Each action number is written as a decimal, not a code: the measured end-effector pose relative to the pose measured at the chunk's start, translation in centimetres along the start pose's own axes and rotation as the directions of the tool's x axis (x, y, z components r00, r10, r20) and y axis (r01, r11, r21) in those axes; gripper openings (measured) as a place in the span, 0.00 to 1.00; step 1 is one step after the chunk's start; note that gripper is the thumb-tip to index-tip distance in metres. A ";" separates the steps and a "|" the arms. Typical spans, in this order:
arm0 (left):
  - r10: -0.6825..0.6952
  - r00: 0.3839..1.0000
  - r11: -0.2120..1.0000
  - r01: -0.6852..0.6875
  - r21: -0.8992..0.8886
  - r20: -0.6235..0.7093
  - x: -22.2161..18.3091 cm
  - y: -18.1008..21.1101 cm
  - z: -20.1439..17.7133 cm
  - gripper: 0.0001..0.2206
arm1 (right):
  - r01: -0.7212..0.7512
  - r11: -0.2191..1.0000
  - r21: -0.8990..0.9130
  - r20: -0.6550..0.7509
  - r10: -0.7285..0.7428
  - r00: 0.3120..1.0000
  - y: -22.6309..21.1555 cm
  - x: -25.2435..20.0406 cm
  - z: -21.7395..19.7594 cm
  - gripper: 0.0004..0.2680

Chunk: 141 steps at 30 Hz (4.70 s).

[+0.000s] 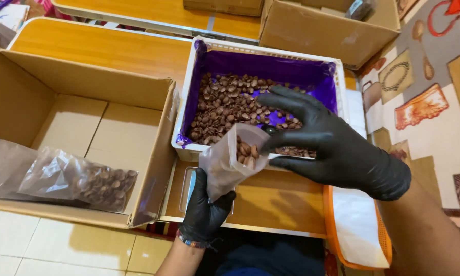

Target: Filling plastic bags with food items, weighing them on a scale, and placing them in a box.

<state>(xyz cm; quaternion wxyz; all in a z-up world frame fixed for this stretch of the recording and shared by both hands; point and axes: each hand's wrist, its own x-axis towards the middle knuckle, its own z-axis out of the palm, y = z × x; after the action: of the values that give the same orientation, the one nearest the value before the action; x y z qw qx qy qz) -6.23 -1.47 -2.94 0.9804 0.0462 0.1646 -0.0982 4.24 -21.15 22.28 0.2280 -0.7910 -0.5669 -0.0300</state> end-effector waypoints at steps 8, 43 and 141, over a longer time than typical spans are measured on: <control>-0.133 0.987 0.968 0.149 -0.201 0.089 -2.8 -1.4 -1.5 0.31 | 0.038 0.993 0.109 0.102 -0.049 0.994 -4.2 -0.7 -1.1 0.04; -0.051 0.991 0.998 0.055 -0.030 0.122 -5.9 -3.6 -0.7 0.28 | -0.179 0.973 0.143 0.015 0.179 0.984 -5.6 -5.3 4.0 0.04; 0.211 0.895 -0.523 -0.237 0.819 0.394 -11.8 1.3 -8.1 0.18 | -0.572 0.686 0.449 -0.244 0.710 0.661 -4.8 -10.2 22.2 0.06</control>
<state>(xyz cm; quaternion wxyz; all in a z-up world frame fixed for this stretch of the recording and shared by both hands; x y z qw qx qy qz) -19.40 2.92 -6.54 0.4638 0.8849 -0.0205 0.0380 -8.43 -20.19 0.85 0.4642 -0.8665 -0.1830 -0.0106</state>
